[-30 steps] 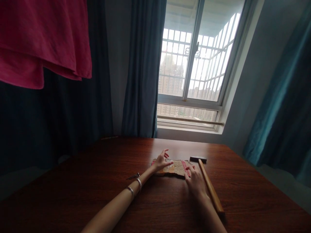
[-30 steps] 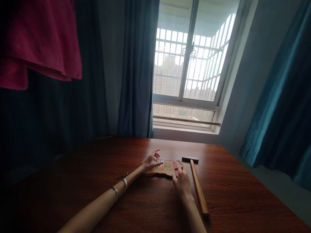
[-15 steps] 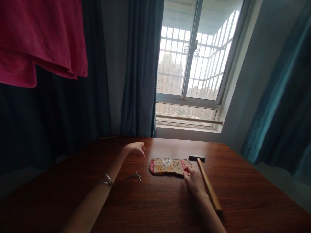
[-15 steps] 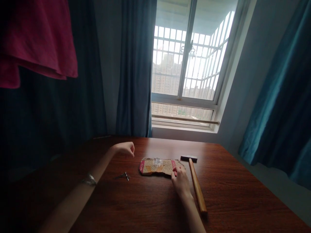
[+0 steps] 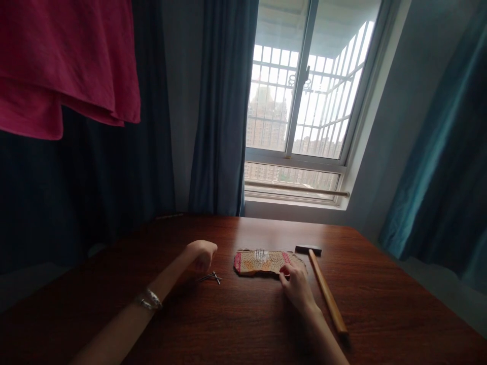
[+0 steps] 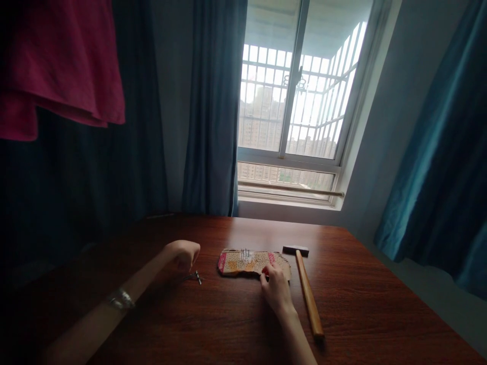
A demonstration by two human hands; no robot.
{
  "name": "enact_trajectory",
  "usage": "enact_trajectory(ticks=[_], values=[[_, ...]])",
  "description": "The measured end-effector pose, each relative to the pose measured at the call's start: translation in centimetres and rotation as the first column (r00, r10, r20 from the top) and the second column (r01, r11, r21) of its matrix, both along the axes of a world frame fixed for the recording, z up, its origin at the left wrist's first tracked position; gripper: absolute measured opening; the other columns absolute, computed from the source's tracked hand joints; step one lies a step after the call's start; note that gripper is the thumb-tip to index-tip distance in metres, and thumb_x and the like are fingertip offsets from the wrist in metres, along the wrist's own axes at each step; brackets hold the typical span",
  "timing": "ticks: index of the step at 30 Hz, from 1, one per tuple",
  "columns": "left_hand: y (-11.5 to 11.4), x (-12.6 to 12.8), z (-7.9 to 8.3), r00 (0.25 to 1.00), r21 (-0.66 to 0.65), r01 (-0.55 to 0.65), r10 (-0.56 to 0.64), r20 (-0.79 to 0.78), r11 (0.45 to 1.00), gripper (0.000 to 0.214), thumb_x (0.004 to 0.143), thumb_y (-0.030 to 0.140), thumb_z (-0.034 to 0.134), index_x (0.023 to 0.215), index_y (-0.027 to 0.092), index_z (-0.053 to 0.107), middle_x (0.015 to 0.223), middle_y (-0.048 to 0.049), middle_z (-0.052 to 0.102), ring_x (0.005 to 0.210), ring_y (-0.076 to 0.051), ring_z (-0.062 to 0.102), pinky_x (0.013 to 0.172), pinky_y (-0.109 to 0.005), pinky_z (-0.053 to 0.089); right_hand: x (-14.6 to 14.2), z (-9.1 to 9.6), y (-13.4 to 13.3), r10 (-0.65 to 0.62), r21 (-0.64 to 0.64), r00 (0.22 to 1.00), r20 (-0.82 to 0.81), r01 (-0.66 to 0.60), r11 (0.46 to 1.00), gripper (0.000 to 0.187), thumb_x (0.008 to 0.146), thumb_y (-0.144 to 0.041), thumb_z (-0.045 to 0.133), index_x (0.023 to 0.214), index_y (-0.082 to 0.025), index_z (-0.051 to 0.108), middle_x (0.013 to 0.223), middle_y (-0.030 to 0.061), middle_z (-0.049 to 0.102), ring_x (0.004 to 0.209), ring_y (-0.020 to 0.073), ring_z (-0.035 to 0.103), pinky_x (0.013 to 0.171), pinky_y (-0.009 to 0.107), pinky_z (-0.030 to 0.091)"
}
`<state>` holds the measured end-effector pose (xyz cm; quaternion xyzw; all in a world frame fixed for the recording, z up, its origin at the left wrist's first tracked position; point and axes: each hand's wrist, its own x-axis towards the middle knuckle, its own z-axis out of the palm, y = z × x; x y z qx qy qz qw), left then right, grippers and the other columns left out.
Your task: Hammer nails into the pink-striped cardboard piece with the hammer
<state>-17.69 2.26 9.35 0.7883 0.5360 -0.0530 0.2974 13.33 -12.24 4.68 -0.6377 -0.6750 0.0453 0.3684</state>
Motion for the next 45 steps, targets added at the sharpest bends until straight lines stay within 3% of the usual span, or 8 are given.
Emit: enact_trajectory(ticks=[3, 8, 20, 29, 32, 37, 40, 45], values=[[-0.2, -1.1, -0.3, 0.988, -0.044, 0.076, -0.081, -0.133, 0.996, 0.01, 0.038, 0.015, 0.064, 0.048, 0.014, 0.061, 0.047, -0.0041, 0.058, 0.046, -0.018, 0.054, 0.042, -0.025, 0.04, -0.1, -0.1, 0.0, 0.007, 0.007, 1.0, 0.004, -0.007, 1.0, 0.015, 0.076, -0.018, 0.046, 0.073, -0.019, 0.061, 0.079, 0.0059, 0.063, 0.075, 0.0186, 0.058, 0.07, 0.026, 0.043], [-0.3, -2.4, -0.3, 0.98, -0.067, 0.178, -0.183, -0.08, 0.982, 0.015, 0.044, 0.02, 0.064, 0.059, 0.016, 0.065, 0.056, -0.0034, 0.063, 0.051, -0.017, 0.055, 0.045, -0.023, 0.041, 0.0, -0.1, 0.0, 0.011, 0.008, 1.0, -0.008, -0.011, 1.0, 0.015, 0.077, -0.019, 0.046, 0.074, -0.019, 0.061, 0.079, 0.0055, 0.063, 0.073, 0.0182, 0.058, 0.07, 0.026, 0.043], [-0.3, -2.3, -1.6, 0.985, -0.264, 0.105, -0.136, -0.103, 0.959, 0.007, 0.046, 0.015, 0.06, 0.052, 0.015, 0.061, 0.048, -0.0028, 0.058, 0.047, -0.017, 0.055, 0.044, -0.025, 0.043, 0.1, -0.4, 0.2, 0.002, -0.005, 1.0, -0.031, -0.002, 1.0, 0.016, 0.076, -0.019, 0.046, 0.072, -0.02, 0.061, 0.077, 0.0055, 0.063, 0.075, 0.0183, 0.058, 0.07, 0.025, 0.041], [0.0, -2.8, -1.7, 0.984, -0.221, 0.136, -0.158, -0.087, 0.966, 0.008, 0.048, 0.015, 0.056, 0.054, 0.014, 0.06, 0.047, -0.0022, 0.056, 0.047, -0.017, 0.053, 0.044, -0.024, 0.041, 0.2, -0.6, 0.3, 0.004, 0.012, 0.999, -0.034, -0.004, 1.0, 0.016, 0.076, -0.019, 0.045, 0.071, -0.02, 0.06, 0.076, 0.0057, 0.062, 0.074, 0.0183, 0.057, 0.069, 0.025, 0.041], [0.4, -3.3, -1.3, 0.982, -0.155, 0.154, -0.169, -0.082, 0.976, 0.01, 0.048, 0.017, 0.056, 0.056, 0.014, 0.062, 0.05, -0.0021, 0.057, 0.049, -0.016, 0.052, 0.045, -0.024, 0.039, 0.2, -0.6, 0.3, 0.004, 0.015, 0.999, -0.036, -0.004, 1.0, 0.016, 0.076, -0.019, 0.045, 0.071, -0.02, 0.06, 0.076, 0.0063, 0.063, 0.075, 0.0189, 0.058, 0.069, 0.026, 0.041], [0.3, -3.1, 0.0, 0.981, 0.133, 0.193, -0.191, -0.03, 0.972, 0.01, 0.052, 0.021, 0.056, 0.059, 0.014, 0.061, 0.057, -0.0007, 0.058, 0.052, -0.013, 0.048, 0.047, -0.021, 0.034, 0.1, -0.6, 0.4, 0.007, 0.037, 0.998, -0.06, -0.005, 0.999, 0.016, 0.075, -0.02, 0.046, 0.07, -0.02, 0.061, 0.076, 0.0066, 0.063, 0.073, 0.0195, 0.058, 0.068, 0.027, 0.042], [-0.5, -1.3, 0.8, 0.961, 0.333, 0.179, -0.237, 0.143, 0.926, 0.013, 0.06, 0.025, 0.056, 0.064, 0.015, 0.061, 0.064, 0.0006, 0.057, 0.057, -0.011, 0.047, 0.052, -0.02, 0.034, -0.2, -0.6, 0.4, 0.038, 0.062, 0.994, -0.107, -0.031, 0.998, 0.015, 0.075, -0.02, 0.047, 0.071, -0.019, 0.062, 0.074, 0.006, 0.064, 0.073, 0.0197, 0.058, 0.069, 0.029, 0.042], [-3.1, 4.0, 0.1, 0.826, 0.343, 0.182, -0.333, 0.454, 0.921, 0.022, 0.07, 0.033, 0.056, 0.073, 0.012, 0.061, 0.063, 0.001, 0.055, 0.058, -0.009, 0.046, 0.053, -0.019, 0.033, -1.5, -0.7, 0.5, 0.168, 0.088, 0.925, -0.34, -0.146, 0.985, 0.018, 0.077, -0.029, 0.051, 0.079, -0.019, 0.066, 0.078, 0.0061, 0.067, 0.075, 0.0206, 0.06, 0.067, 0.031, 0.047]])
